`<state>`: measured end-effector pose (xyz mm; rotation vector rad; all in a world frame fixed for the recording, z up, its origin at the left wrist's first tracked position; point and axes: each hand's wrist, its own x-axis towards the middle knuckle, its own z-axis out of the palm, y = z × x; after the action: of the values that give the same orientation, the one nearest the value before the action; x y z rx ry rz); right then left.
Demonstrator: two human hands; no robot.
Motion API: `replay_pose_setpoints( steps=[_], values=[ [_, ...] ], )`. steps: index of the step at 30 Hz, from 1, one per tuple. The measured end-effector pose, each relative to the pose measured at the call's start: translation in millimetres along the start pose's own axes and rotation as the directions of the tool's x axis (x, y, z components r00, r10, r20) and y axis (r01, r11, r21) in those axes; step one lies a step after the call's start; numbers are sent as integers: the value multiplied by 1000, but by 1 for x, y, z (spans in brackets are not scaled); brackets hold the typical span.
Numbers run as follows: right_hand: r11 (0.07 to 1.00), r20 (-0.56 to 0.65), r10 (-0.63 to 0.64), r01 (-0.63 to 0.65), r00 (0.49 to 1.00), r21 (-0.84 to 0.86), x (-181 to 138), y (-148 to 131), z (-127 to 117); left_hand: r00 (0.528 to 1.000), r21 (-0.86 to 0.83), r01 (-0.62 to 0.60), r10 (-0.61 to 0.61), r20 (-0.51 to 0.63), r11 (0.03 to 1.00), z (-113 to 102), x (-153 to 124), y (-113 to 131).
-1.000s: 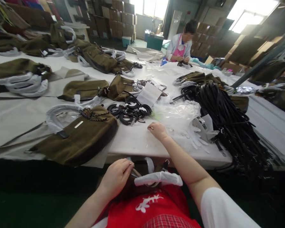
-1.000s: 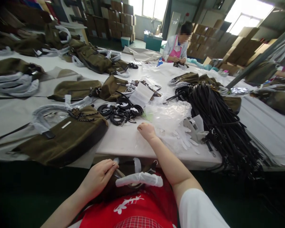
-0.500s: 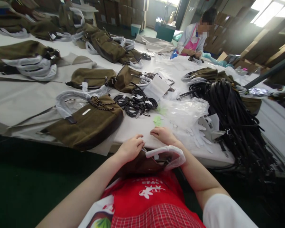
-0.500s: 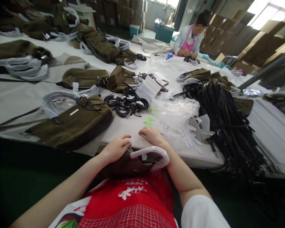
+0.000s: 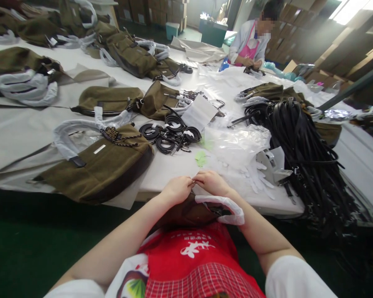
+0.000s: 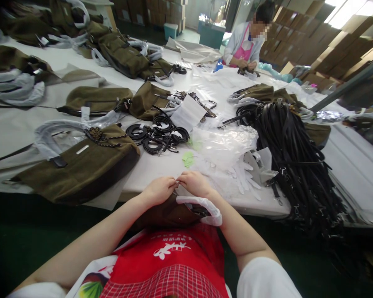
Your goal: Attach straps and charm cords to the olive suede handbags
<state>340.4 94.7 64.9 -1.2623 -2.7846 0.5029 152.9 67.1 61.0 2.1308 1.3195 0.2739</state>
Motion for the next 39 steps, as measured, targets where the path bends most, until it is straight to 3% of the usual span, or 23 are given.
replay_pose_setpoints(
  steps=[6,10,13,17,19,22,24,27,30,35,39],
  values=[
    [940,-167,223,-257,960,-223,-17,33,16,999,9,26,-26,-29,1000,-3,-14,-1],
    [899,-151,294,-327,944,-293,-34,58,25,998,3,34,-34,-58,999,-9,-35,-5],
    [881,-215,319,-372,923,-293,-45,59,17,995,-3,45,-45,-87,999,-14,-52,-9],
    [925,-393,265,-348,881,-155,-46,19,-7,993,-67,-1,-7,-119,998,-19,-71,-10],
    [969,-431,188,-238,882,-66,-40,-15,-17,991,-110,-32,17,-130,993,-21,-77,-8],
    [998,-255,-28,42,966,52,-25,-62,-19,987,-157,-68,43,-155,985,-22,-88,-8],
    [989,-96,-102,112,990,99,-15,-82,-14,982,-217,-78,37,-187,973,-23,-96,-12],
    [997,-32,-40,42,999,59,-8,-100,-5,972,-388,-43,-51,-229,921,-23,-112,-24],
    [997,-136,64,-58,989,52,-12,-116,-4,948,-573,20,-198,-249,819,-24,-125,-37],
    [953,-165,81,-28,983,301,-17,-141,-9,944,-768,81,-296,-145,635,-26,-133,-44],
    [881,-119,75,-10,990,473,-12,-145,-6,947,-786,62,-284,-147,615,-26,-132,-44]
  ],
)
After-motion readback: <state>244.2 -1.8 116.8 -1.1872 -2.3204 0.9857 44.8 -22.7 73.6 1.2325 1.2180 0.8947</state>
